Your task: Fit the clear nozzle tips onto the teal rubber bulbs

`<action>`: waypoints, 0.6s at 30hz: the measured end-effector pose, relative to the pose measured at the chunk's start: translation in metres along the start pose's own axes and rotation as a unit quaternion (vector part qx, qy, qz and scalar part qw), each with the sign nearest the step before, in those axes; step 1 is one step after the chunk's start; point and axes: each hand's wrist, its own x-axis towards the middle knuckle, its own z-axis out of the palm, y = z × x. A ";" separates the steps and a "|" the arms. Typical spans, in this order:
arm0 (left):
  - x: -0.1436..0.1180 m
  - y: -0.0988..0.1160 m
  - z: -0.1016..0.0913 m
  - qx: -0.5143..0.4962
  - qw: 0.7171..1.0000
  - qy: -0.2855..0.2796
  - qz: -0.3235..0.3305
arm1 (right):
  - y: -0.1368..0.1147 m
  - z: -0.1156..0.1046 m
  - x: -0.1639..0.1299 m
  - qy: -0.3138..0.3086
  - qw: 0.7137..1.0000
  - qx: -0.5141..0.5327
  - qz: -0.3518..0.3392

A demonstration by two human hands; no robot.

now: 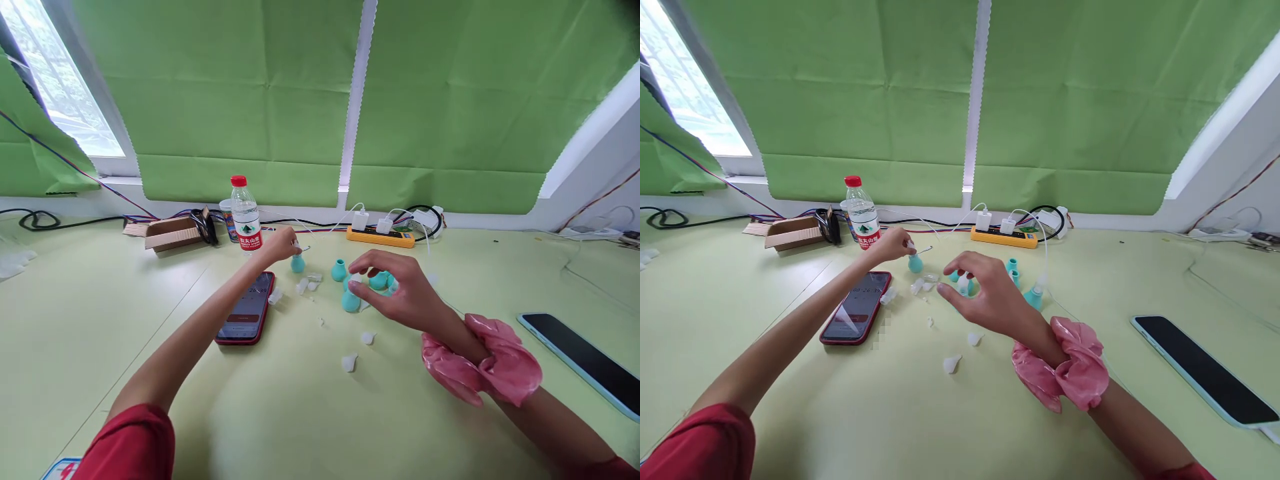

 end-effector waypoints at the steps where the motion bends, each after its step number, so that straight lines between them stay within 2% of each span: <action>1: 0.003 -0.002 0.003 -0.009 1.000 -0.017 -0.006 | -0.001 0.000 -0.001 -0.008 1.000 -0.005 0.007; 6: 0.015 -0.009 -0.002 -0.063 0.990 -0.109 -0.055 | 0.003 -0.004 -0.006 -0.039 0.998 -0.011 0.042; 10: 0.023 -0.012 -0.005 -0.101 0.978 -0.160 -0.088 | 0.012 -0.001 -0.008 -0.106 0.991 -0.012 0.084; 14: 0.027 -0.013 -0.002 -0.124 0.973 -0.172 -0.094 | 0.018 0.003 -0.009 -0.150 0.982 -0.022 0.116; 18: 0.021 -0.022 -0.005 -0.167 0.972 -0.157 -0.054 | 0.015 0.006 -0.007 -0.128 0.984 -0.014 0.125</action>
